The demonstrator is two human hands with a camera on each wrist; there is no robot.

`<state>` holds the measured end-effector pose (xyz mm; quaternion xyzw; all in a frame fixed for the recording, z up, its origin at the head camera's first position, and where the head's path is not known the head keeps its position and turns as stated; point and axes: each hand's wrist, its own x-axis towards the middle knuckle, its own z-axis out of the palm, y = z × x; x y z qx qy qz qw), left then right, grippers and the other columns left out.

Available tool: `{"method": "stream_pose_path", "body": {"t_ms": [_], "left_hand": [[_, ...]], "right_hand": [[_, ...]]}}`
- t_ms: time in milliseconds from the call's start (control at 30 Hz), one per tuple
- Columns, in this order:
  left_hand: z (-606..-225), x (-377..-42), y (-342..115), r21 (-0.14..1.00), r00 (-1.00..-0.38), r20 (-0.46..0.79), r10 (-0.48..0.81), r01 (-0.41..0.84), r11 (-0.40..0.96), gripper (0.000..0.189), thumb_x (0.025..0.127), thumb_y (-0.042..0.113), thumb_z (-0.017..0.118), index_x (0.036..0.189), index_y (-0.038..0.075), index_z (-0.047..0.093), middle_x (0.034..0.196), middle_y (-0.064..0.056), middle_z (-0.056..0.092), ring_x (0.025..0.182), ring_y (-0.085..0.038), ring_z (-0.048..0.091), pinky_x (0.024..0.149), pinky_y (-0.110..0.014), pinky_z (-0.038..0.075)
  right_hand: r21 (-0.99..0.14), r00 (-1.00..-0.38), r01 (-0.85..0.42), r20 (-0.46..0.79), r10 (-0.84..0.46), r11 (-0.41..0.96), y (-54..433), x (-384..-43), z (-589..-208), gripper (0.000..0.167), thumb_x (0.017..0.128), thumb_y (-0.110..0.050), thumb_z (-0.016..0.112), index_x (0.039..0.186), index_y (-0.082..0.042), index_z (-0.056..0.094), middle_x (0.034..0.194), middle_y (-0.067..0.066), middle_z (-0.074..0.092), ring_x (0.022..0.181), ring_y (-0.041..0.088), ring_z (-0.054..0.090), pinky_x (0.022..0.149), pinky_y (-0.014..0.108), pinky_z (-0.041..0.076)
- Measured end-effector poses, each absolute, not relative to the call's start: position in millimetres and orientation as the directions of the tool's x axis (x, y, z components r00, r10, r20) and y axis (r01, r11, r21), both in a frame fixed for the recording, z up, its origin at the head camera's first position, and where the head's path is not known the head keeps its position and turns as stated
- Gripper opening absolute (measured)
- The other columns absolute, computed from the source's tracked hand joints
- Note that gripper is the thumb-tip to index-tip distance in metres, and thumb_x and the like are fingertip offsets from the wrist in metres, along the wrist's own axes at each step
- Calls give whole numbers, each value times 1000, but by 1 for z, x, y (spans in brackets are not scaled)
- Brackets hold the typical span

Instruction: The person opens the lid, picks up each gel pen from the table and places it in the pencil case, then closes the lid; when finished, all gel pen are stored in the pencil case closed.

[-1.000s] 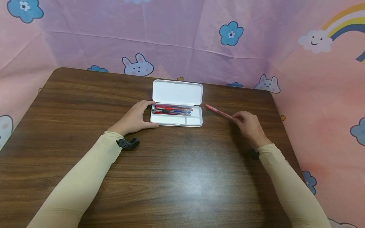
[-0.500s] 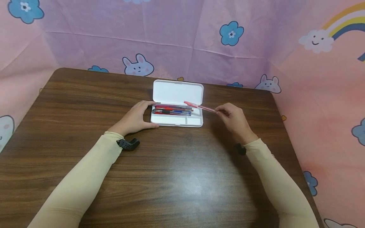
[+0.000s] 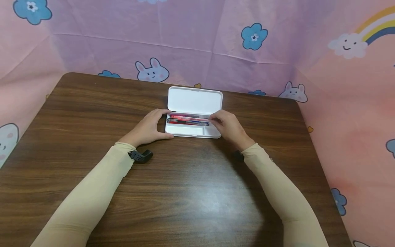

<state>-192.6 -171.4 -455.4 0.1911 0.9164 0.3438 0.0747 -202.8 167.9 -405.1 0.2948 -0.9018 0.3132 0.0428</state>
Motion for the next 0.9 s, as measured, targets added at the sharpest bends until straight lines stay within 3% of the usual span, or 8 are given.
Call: {"method": "stream_pose_path", "body": {"t_ms": [333,567,900], "left_hand": [[-453,-192,-171,661,-916,-3,401,299,688,102,79,60,85,158,16,37,161,-10,37,151,-33,30,121,-59,28],[-453,-192,-171,663,-917,-6,399,295,688,102,79,58,85,158,15,37,162,-11,37,151,-34,30,121,-60,28],[-457,-194,-172,661,-918,-2,397,297,690,104,77,63,84,157,15,38,161,-10,37,150,-33,31,121,-58,28]], "right_hand": [[-519,-790,-594,235,-566,614,160,-209,-408,11,97,-3,72,105,-6,78,101,7,75,91,18,67,81,36,56],[-481,-819,-547,136,-558,685,153,-214,-403,12,97,-6,72,105,-8,81,101,6,76,89,18,67,80,34,57],[-515,-859,-479,109,-500,711,154,-215,-403,13,98,-6,72,108,-7,79,106,8,76,95,19,68,84,36,58]]}}
